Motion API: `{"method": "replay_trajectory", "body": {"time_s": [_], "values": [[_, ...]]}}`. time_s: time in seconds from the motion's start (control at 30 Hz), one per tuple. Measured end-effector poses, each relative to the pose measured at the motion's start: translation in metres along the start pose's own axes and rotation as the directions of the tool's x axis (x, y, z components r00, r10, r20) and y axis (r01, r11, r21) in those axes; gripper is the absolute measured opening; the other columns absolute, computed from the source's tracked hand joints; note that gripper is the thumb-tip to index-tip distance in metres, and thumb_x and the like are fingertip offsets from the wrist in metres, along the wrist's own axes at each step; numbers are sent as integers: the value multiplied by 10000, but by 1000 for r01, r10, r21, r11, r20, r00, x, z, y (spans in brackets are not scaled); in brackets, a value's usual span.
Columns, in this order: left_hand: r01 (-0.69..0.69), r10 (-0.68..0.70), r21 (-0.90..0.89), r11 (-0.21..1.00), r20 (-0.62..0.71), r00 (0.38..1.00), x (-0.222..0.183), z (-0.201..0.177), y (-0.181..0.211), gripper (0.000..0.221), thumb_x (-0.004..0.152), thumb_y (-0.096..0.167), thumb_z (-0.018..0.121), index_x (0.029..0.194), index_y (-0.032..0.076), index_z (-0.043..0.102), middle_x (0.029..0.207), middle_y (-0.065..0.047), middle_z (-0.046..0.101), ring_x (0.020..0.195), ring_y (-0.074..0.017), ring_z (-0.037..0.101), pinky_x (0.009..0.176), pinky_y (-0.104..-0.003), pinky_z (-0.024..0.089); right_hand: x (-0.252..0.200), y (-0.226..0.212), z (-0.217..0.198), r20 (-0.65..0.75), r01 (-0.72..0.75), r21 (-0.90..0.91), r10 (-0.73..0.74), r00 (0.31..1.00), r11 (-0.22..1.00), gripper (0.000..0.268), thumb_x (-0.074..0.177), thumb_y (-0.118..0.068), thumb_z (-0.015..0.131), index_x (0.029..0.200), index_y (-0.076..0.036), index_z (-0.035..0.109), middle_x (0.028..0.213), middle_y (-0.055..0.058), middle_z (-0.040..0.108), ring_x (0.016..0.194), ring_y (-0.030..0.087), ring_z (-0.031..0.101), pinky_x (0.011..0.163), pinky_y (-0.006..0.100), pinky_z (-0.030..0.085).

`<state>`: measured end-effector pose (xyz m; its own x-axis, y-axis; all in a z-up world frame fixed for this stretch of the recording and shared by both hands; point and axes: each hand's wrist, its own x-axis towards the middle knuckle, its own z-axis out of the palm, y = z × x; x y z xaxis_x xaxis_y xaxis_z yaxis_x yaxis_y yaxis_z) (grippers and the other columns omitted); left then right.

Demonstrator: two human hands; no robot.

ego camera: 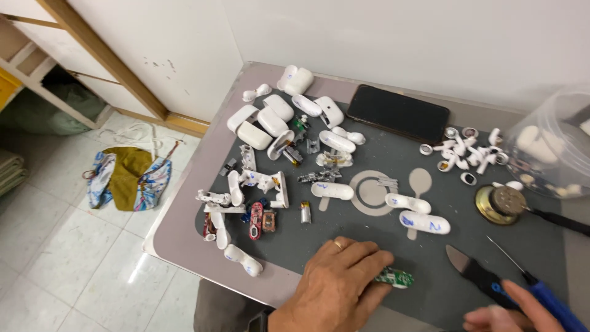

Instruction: Repairing and assembling wireless earbud components on a workbench

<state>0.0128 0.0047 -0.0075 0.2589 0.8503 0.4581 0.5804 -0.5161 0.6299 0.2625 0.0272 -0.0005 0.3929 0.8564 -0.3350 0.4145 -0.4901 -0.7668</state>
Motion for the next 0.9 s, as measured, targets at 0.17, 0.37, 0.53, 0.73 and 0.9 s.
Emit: {"method": "replay_trajectory", "body": {"time_s": [0.17,0.37,0.53,0.73,0.9], "values": [[-16,13,-41,999,-55,998,-3,5,-8,240,1017,243,678,1099,19,700,1064,-149,687,901,-307,599,830,-429,503,46,29,-8,43,229,-88,-226,973,970,496,998,-79,605,1494,-76,594,983,292,740,820,450,713,769,535,550],[-24,22,-9,1000,-141,990,3,5,-10,157,977,182,740,1019,34,710,1020,-118,701,862,-280,609,836,-390,517,67,113,20,69,436,-234,-432,899,869,460,942,-182,627,1402,-153,643,1060,185,748,937,375,717,836,504,561],[1,-2,-6,1000,-104,995,3,8,-14,190,960,192,755,1081,52,713,1067,-110,699,883,-283,599,772,-417,519,70,182,45,124,592,-341,-589,798,730,434,895,-268,645,1324,-216,683,1124,96,755,1033,311,721,891,477,570],[-7,8,14,1000,-71,997,0,7,-14,247,995,116,688,1234,58,681,1097,-109,692,876,-277,579,821,-413,512,93,234,38,221,760,-420,-757,615,496,406,837,-370,666,1229,-292,731,1200,-13,762,1149,234,725,957,444,582],[30,-31,-12,999,-34,999,-3,2,-8,263,1002,102,678,1264,79,668,1111,-110,702,892,-299,600,818,-427,487,121,245,24,537,866,-470,-724,432,169,504,847,-697,493,1309,-535,614,1449,-189,570,1431,175,512,1055,447,595]]}}
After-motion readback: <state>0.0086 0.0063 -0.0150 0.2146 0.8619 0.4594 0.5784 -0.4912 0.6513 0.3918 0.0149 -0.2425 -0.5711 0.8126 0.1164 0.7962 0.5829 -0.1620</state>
